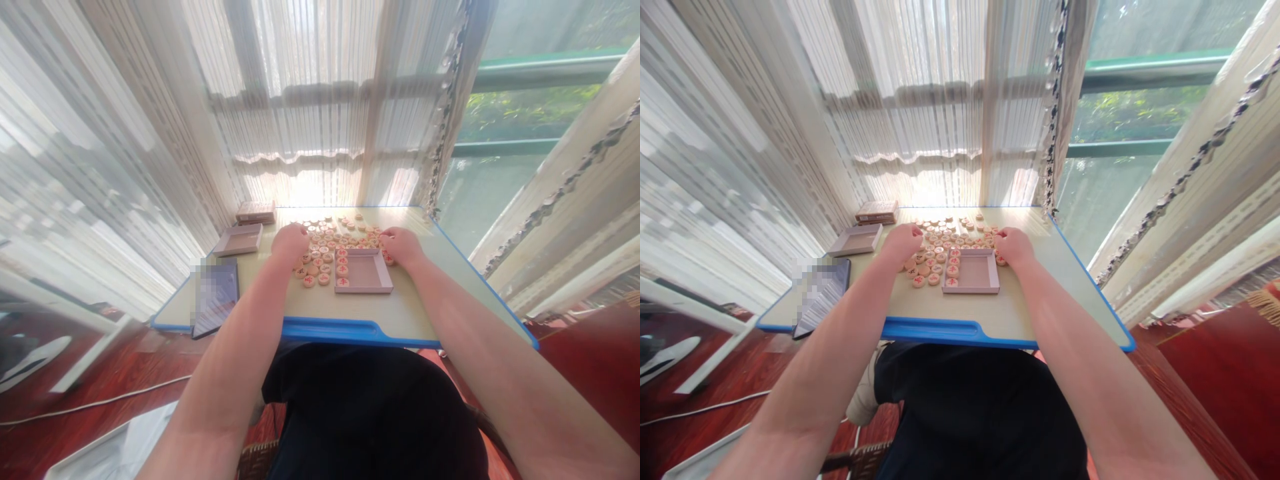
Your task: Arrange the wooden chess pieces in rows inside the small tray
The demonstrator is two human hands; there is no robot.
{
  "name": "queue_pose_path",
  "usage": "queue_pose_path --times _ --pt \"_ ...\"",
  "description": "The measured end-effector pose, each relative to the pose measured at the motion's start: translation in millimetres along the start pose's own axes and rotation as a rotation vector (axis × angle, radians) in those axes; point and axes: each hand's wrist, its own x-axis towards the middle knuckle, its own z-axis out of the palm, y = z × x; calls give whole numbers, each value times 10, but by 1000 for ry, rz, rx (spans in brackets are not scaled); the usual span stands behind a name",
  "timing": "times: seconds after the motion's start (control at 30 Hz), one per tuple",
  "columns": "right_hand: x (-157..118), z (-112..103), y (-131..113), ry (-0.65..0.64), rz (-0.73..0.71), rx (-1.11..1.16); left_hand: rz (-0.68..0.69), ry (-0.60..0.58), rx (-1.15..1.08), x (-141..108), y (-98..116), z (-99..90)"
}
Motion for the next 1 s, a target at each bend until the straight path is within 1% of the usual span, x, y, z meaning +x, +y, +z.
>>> queue_pose_path --times 0.07,0.17,0.23,0.3,0.33,0.37,0.4,0.47,0.5,0.53,0.57,0.63,0.67,0.7,0.8,1.0 --pt "10 9 5 -3 4 6 67 -102 10 -51 34 -35" --pt "29 27 19 -7 4 12 214 -262 44 -131 70 -84" --pt "40 40 27 -5 0 10 248 -324 56 -175 79 -115" --pt "48 51 31 1 -8 4 237 -361 55 -196 80 -132" --pt "51 54 30 3 -10 3 222 -359 54 -193 79 -129" --pt "53 57 28 3 -12 3 204 -332 56 -179 80 -116" --pt "54 57 24 2 -13 3 190 -280 62 -155 80 -90" --pt "49 53 14 1 -12 6 177 -131 85 -79 79 -7" --pt "44 48 9 0 -11 9 209 -78 99 -32 74 47" --pt "39 42 5 -1 -9 13 241 -66 99 19 67 104" --pt "32 36 2 -1 -7 20 267 -99 93 68 58 158" --pt "22 24 3 5 -2 30 266 -191 82 153 36 246" --pt "19 20 7 9 -2 33 255 -198 76 185 25 275" --pt "17 18 11 15 -2 32 237 -196 71 207 15 293" --pt "21 21 25 26 -14 26 182 -132 70 224 -7 300" --pt "15 19 24 19 -8 32 87 -74 141 150 -18 250"
